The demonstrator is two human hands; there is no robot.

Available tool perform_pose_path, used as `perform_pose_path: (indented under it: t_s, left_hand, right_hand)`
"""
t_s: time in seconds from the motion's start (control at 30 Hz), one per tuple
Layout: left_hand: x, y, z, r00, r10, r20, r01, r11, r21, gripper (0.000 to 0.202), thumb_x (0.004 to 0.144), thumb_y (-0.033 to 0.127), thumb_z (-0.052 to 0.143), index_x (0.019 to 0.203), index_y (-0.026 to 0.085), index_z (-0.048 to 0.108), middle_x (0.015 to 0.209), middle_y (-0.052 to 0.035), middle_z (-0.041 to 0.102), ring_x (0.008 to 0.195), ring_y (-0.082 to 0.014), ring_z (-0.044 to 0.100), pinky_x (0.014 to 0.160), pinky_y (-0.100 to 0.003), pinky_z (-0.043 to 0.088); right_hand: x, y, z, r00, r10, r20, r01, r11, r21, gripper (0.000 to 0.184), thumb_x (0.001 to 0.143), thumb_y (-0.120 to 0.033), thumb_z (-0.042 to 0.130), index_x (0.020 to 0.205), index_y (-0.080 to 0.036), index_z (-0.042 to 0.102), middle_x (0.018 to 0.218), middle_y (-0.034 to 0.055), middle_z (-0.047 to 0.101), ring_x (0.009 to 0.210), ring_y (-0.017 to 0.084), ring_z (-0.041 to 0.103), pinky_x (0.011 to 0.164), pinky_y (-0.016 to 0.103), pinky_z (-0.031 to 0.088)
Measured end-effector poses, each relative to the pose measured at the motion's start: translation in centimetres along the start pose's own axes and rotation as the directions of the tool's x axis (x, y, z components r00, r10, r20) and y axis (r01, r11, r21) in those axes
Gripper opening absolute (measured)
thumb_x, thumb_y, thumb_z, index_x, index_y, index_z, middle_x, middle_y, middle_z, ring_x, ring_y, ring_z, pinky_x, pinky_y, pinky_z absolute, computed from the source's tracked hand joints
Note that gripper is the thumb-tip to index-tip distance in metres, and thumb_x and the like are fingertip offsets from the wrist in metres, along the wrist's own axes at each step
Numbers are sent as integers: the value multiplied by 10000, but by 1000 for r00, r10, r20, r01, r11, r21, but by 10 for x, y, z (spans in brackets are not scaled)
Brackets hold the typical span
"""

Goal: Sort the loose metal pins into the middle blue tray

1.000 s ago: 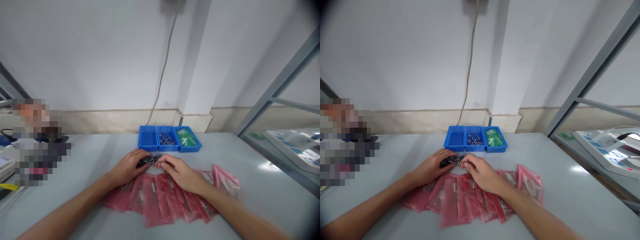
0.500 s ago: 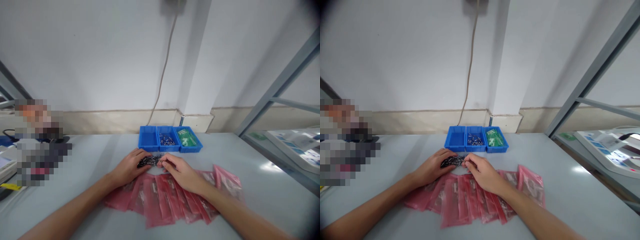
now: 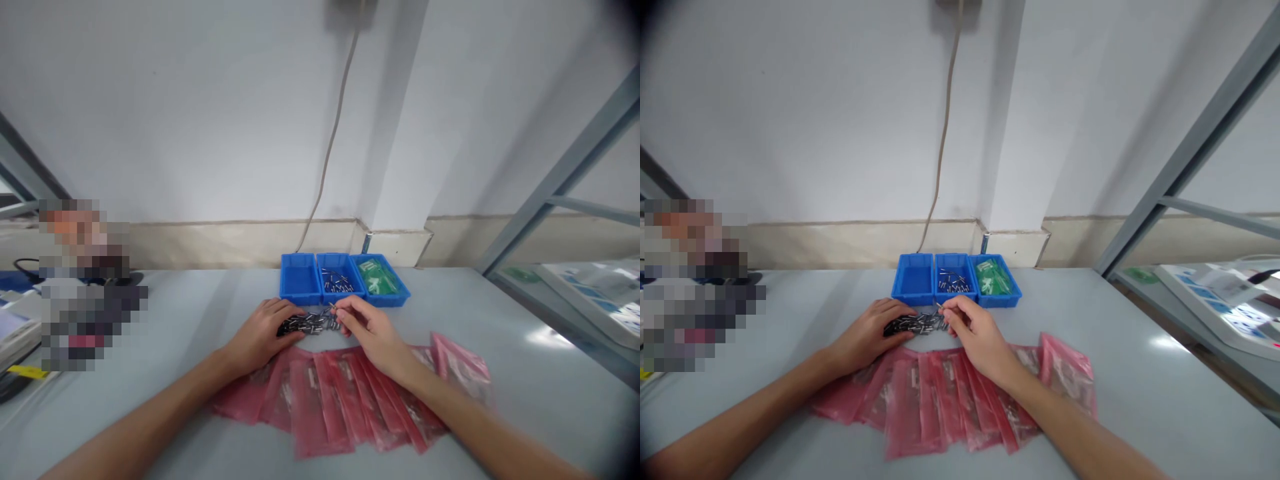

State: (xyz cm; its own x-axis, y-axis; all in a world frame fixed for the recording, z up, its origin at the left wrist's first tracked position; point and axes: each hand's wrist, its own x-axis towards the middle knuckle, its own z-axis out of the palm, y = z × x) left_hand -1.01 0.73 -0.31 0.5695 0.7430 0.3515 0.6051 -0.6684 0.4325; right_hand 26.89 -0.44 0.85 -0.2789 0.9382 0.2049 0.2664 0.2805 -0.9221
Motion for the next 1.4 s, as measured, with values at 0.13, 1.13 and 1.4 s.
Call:
perform_pose_path:
  t_s: [0.13, 1.13, 1.4]
  left_hand:
    - [0, 1, 0, 1000, 13, -1, -13, 1000, 22, 249, 1046, 351, 730, 1274, 258, 690, 1246, -63, 728, 1175, -290, 655, 1052, -486, 511]
    - [0, 4, -2, 1000, -9, 22, 7, 998, 69, 312, 1030, 322, 756, 1321, 256, 665, 1299, -54, 709, 1177, -293, 637, 1030, -483, 509]
    - [0, 2, -1, 1000, -20, 22, 20, 999, 40, 325, 1031, 322, 752, 1336, 258, 660, 1290, -73, 694, 1167, -299, 625, 1034, -493, 514]
  right_hand:
    - [1, 0, 0, 1000, 14, -16, -15, 1000, -20, 259, 1070, -482, 594, 1046, -243, 691, 859, 2, 659, 755, 199, 648, 711, 326, 523]
    - [-2, 0, -1, 1000, 17, 3, -17, 999, -35, 254, 1088, -477, 564, 1061, -259, 690, 888, -4, 656, 766, 190, 610, 730, 313, 490]
    - [0, 2, 0, 1000, 4, -23, -4, 1000, 8, 267, 1075, -481, 576, 1037, -245, 695, 878, 0, 660, 717, 176, 612, 692, 310, 498]
